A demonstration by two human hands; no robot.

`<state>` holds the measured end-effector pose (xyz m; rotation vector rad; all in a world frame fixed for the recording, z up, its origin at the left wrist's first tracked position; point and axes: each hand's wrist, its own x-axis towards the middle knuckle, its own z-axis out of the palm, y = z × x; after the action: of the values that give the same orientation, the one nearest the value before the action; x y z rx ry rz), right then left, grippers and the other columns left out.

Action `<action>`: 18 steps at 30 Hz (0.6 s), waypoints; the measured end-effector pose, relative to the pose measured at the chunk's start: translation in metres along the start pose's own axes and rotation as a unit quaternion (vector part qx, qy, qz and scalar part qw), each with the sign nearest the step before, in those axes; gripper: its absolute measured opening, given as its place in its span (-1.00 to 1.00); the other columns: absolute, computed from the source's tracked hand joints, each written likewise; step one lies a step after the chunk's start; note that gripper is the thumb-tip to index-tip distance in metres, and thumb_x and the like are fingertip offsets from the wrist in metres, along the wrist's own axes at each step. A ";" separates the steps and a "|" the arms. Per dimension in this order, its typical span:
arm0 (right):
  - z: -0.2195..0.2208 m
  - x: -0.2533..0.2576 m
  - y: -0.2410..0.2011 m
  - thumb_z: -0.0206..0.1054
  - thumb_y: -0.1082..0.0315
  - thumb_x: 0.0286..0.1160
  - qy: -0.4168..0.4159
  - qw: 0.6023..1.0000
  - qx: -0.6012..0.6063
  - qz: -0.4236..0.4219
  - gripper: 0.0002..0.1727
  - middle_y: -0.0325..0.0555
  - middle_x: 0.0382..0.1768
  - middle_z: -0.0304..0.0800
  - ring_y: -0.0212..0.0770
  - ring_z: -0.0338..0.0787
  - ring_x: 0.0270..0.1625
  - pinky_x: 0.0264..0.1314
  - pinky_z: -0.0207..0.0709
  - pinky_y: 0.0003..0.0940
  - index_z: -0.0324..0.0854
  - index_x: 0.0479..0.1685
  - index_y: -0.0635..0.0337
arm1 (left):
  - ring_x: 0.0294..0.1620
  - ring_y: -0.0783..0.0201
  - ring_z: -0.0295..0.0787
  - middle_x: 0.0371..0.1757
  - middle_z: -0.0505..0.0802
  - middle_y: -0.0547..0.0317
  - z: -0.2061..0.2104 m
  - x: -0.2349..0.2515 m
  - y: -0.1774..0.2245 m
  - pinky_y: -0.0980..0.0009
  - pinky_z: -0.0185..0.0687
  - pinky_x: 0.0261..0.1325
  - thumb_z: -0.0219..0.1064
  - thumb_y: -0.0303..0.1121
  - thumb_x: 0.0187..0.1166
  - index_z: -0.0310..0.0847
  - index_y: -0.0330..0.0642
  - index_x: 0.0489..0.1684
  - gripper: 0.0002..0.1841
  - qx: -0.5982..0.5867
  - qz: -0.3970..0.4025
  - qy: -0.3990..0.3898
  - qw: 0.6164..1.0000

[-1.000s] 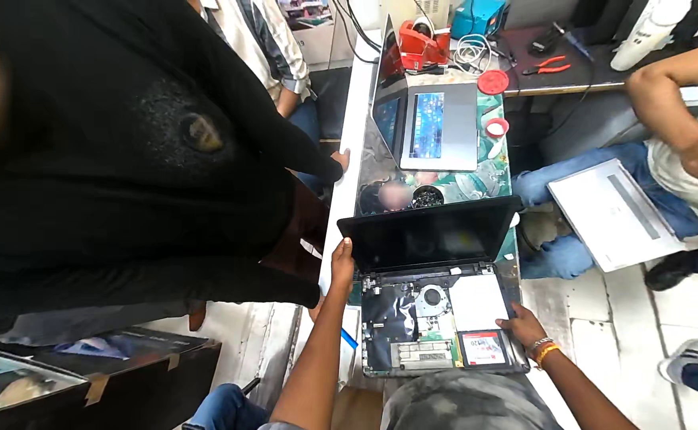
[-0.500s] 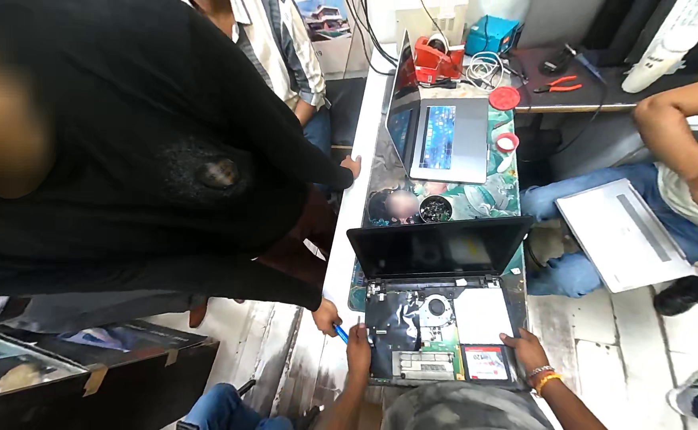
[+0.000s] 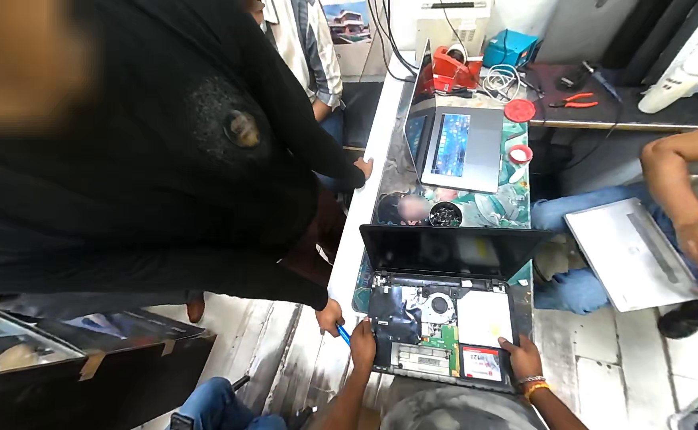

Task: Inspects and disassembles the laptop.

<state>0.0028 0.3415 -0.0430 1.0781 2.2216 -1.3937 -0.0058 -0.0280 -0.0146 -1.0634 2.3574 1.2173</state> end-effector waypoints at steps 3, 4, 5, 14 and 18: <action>0.002 0.003 -0.002 0.45 0.39 0.48 0.005 1.000 -0.006 -0.005 -0.61 0.33 0.15 0.78 0.15 0.74 0.27 0.42 0.48 0.17 0.66 0.24 0.42 | 0.21 -0.18 0.77 0.02 0.85 -0.35 0.002 0.009 0.002 -0.17 0.50 0.40 -0.12 -0.14 0.92 0.76 -0.46 0.03 -0.44 0.017 0.016 0.006 1.000; 0.003 0.003 -0.003 0.46 0.38 0.48 0.007 1.000 -0.011 -0.003 -0.62 0.32 0.12 0.79 0.15 0.75 0.26 0.41 0.48 0.19 0.67 0.21 0.42 | 0.21 -0.19 0.77 0.02 0.85 -0.35 0.002 0.012 0.003 -0.17 0.50 0.40 -0.12 -0.15 0.92 0.76 -0.46 0.03 -0.43 0.028 0.020 0.009 0.999; 0.003 0.003 -0.004 0.46 0.38 0.48 0.009 1.000 -0.016 0.000 -0.64 0.32 0.10 0.79 0.16 0.75 0.24 0.39 0.49 0.20 0.69 0.18 0.42 | 0.23 -0.20 0.77 0.04 0.85 -0.36 0.003 0.012 0.005 -0.18 0.50 0.41 -0.13 -0.15 0.92 0.76 -0.46 0.04 -0.43 0.041 0.019 0.009 0.999; -0.016 0.003 -0.055 0.48 0.06 0.43 -0.071 0.956 -0.281 0.047 -0.16 0.30 0.26 0.77 0.28 0.77 0.32 0.36 0.55 0.27 0.25 0.70 0.18 | 0.14 -0.13 0.83 0.02 0.88 -0.19 -0.001 0.010 0.008 -0.16 0.64 0.28 -0.05 -0.02 0.88 0.64 -0.27 0.30 -0.49 0.134 0.007 0.000 0.991; -0.021 0.000 -0.057 0.63 0.06 0.22 -0.012 0.943 -0.328 -0.058 -0.01 0.28 0.54 0.51 0.28 0.69 0.43 0.40 0.59 0.21 0.25 0.73 0.15 | 0.34 -0.19 0.70 0.28 0.76 -0.30 0.005 0.001 0.003 -0.08 0.55 0.48 0.27 -0.21 0.67 0.58 -0.42 0.36 -0.54 0.116 0.126 0.093 0.981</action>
<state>-0.0357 0.3457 0.0037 0.6901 2.4794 -0.5912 -0.0089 -0.0233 -0.0171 -0.8556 2.7644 0.9191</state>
